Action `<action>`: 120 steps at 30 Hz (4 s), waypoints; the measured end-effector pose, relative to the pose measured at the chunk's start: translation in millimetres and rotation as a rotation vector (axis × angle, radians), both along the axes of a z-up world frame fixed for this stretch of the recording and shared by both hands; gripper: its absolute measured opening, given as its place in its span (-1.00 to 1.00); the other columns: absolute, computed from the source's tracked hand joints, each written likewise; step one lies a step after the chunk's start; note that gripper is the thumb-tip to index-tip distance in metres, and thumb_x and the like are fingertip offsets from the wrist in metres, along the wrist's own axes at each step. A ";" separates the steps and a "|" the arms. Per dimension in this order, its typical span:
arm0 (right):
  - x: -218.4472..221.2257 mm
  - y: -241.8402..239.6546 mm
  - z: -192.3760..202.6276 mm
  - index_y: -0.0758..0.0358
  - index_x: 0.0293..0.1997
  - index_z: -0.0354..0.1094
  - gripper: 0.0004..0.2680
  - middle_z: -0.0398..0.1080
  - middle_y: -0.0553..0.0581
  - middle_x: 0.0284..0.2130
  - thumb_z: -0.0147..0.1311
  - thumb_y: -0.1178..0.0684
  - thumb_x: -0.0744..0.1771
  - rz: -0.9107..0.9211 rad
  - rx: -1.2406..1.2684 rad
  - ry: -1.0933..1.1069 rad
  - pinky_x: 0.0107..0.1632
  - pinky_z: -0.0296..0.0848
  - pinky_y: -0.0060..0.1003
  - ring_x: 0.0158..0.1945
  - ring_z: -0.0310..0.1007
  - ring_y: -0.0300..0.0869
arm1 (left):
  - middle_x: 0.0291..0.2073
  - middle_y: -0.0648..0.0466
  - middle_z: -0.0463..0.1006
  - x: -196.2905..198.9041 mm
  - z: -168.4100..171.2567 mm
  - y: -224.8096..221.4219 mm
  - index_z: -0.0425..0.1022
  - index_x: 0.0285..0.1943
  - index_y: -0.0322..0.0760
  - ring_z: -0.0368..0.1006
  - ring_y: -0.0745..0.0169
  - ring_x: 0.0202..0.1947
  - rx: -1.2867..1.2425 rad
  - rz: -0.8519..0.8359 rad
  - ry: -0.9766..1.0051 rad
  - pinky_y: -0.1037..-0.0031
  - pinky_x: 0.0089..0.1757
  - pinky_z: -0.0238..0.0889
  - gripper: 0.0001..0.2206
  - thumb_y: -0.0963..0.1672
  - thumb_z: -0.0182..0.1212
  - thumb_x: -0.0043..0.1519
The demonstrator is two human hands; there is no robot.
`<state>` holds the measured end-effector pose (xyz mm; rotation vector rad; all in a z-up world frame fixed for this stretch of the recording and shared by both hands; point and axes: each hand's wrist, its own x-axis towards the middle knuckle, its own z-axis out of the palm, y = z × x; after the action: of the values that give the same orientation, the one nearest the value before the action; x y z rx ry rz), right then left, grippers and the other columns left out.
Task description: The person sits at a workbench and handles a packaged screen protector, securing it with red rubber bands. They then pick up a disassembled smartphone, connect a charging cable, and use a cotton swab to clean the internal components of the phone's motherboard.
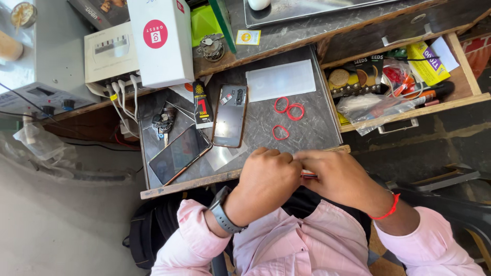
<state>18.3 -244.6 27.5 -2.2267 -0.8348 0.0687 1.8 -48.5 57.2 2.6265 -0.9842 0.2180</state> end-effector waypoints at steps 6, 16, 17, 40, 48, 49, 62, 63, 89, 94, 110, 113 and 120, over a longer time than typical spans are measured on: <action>1.0 0.8 -10.9 0.28 -0.31 0.53 -0.76 0.52 0.30 -0.44 0.38 -0.04 0.13 0.073 -0.118 0.122 -0.27 0.46 0.01 -0.31 0.51 0.19 | -0.44 -0.06 0.59 13.7 11.7 8.1 0.57 -0.39 -0.24 0.56 -0.13 -0.38 0.147 -0.082 0.344 0.13 -0.34 0.38 -0.83 -0.06 0.32 0.06; -21.1 -37.7 -92.3 0.37 0.21 0.32 -0.56 0.53 0.08 -0.05 0.35 0.13 0.23 0.024 0.747 0.997 0.03 0.52 -0.31 -0.03 0.50 -0.29 | -0.31 -0.04 0.67 85.0 2.0 52.2 0.57 -0.13 -0.21 0.62 -0.04 -0.27 -0.515 -0.298 0.822 0.21 -0.22 0.46 -0.77 -0.01 0.25 0.27; -25.3 -43.7 -99.8 0.33 0.26 0.26 -0.51 0.51 0.07 -0.02 0.35 0.12 0.21 -0.033 0.837 0.986 0.02 0.51 -0.31 -0.02 0.50 -0.29 | -0.33 -0.04 0.66 89.4 -10.0 47.1 0.59 -0.16 -0.19 0.60 -0.07 -0.28 -0.396 -0.121 0.649 0.18 -0.23 0.43 -0.79 -0.01 0.28 0.24; -23.4 -50.1 -119.4 0.43 0.06 0.41 -0.52 0.39 0.05 0.14 0.53 -0.01 0.16 0.013 1.185 0.950 -0.16 0.57 -0.32 -0.18 0.56 -0.22 | -0.23 -0.07 0.48 33.4 -28.1 -4.3 0.50 -0.21 -0.35 0.46 -0.07 -0.11 -0.622 -0.066 0.390 0.30 -0.10 0.35 -0.93 -0.28 0.22 0.17; -23.9 -37.8 -131.1 0.32 -0.17 0.42 -0.72 0.42 0.06 -0.20 0.50 0.06 0.23 0.534 1.637 1.092 -0.31 0.51 -0.33 -0.32 0.53 -0.16 | -0.22 -0.03 0.53 -18.2 -73.7 21.9 0.47 -0.20 -0.30 0.47 0.09 -0.06 -1.753 -0.214 1.149 0.25 0.14 0.33 -0.90 -0.19 0.09 0.36; -20.2 -43.0 -130.7 0.30 -0.18 0.42 -0.71 0.41 0.04 -0.20 0.52 0.05 0.22 0.480 1.544 1.100 -0.32 0.49 -0.36 -0.32 0.52 -0.17 | -0.26 -0.02 0.55 -28.1 -77.7 27.3 0.51 -0.21 -0.27 0.53 0.09 -0.07 -2.027 -0.265 1.203 0.24 0.18 0.38 -0.90 -0.18 0.11 0.32; -12.5 -21.4 -52.3 0.28 -0.03 0.54 -0.66 0.62 0.00 -0.41 0.34 -0.12 0.23 0.201 0.436 0.878 -0.22 0.53 -0.36 -0.35 0.55 -0.35 | -0.11 -0.18 0.63 -29.0 -54.6 73.6 0.40 0.29 -0.38 0.60 0.02 -0.33 -1.332 0.028 1.045 0.38 -0.34 0.47 -0.42 -0.23 0.47 0.04; -11.5 -20.2 -45.2 0.29 -0.13 0.60 -0.74 0.64 -0.01 -0.46 0.31 -0.09 0.26 0.201 0.260 0.727 -0.27 0.55 -0.34 -0.41 0.56 -0.35 | -0.17 -0.20 0.64 -26.6 -40.3 72.0 0.45 0.20 -0.40 0.58 -0.06 -0.33 -1.061 -0.022 0.847 0.34 -0.31 0.50 -0.50 -0.20 0.50 0.06; -22.1 -8.5 -32.3 0.19 -0.32 0.56 -0.82 0.48 0.22 -0.62 0.30 -0.08 0.22 0.117 -0.130 0.301 -0.44 0.40 -0.09 -0.53 0.51 0.06 | -0.23 -0.12 0.66 -10.8 -8.4 38.5 0.61 -0.05 -0.34 0.58 -0.16 -0.23 -0.307 -0.006 0.502 0.27 -0.23 0.42 -0.55 -0.04 0.56 -0.08; -21.1 -16.4 -44.9 0.21 -0.29 0.56 -0.84 0.53 0.19 -0.57 0.31 -0.03 0.22 0.082 -0.008 0.321 -0.41 0.44 -0.16 -0.48 0.51 -0.05 | -0.44 -0.07 0.66 4.6 -11.9 36.4 0.72 0.01 -0.07 0.58 -0.11 -0.38 -0.116 -0.060 0.730 0.27 -0.32 0.37 -0.57 -0.01 0.51 -0.08; -21.9 -15.4 -33.6 0.28 -0.18 0.48 -0.80 0.56 0.15 -0.31 0.26 -0.01 0.25 0.150 0.130 -0.154 -0.24 0.50 -0.20 -0.29 0.57 -0.03 | -0.06 -0.17 0.66 -13.5 -59.9 52.2 0.59 0.07 -0.46 0.60 -0.10 0.06 -0.970 -0.159 0.576 0.04 0.40 0.09 -0.36 0.13 0.44 0.03; -23.2 -4.7 -15.6 0.29 -0.27 0.47 -0.79 0.53 0.16 -0.42 0.23 -0.06 0.24 0.206 -0.188 -0.079 -0.31 0.48 -0.09 -0.34 0.55 0.03 | -0.28 -0.12 0.66 -8.0 -33.2 45.3 0.62 -0.08 -0.36 0.62 -0.13 -0.16 -0.568 -0.132 0.541 0.11 0.13 0.34 -0.47 0.10 0.48 -0.05; -5.8 -0.5 -15.5 0.18 -0.19 0.55 -0.78 0.55 0.19 -0.45 0.23 -0.10 0.24 0.288 -0.304 0.318 -0.30 0.45 -0.07 -0.36 0.54 0.07 | -0.42 -0.13 0.60 0.3 -8.5 20.2 0.59 -0.20 -0.28 0.55 -0.22 -0.35 -0.244 -0.019 0.568 0.14 -0.30 0.39 -0.74 -0.07 0.41 0.01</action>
<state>12.5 -245.1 12.0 -2.2683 -1.0094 0.7098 2.1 -28.3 48.8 2.2546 -0.7274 -0.3728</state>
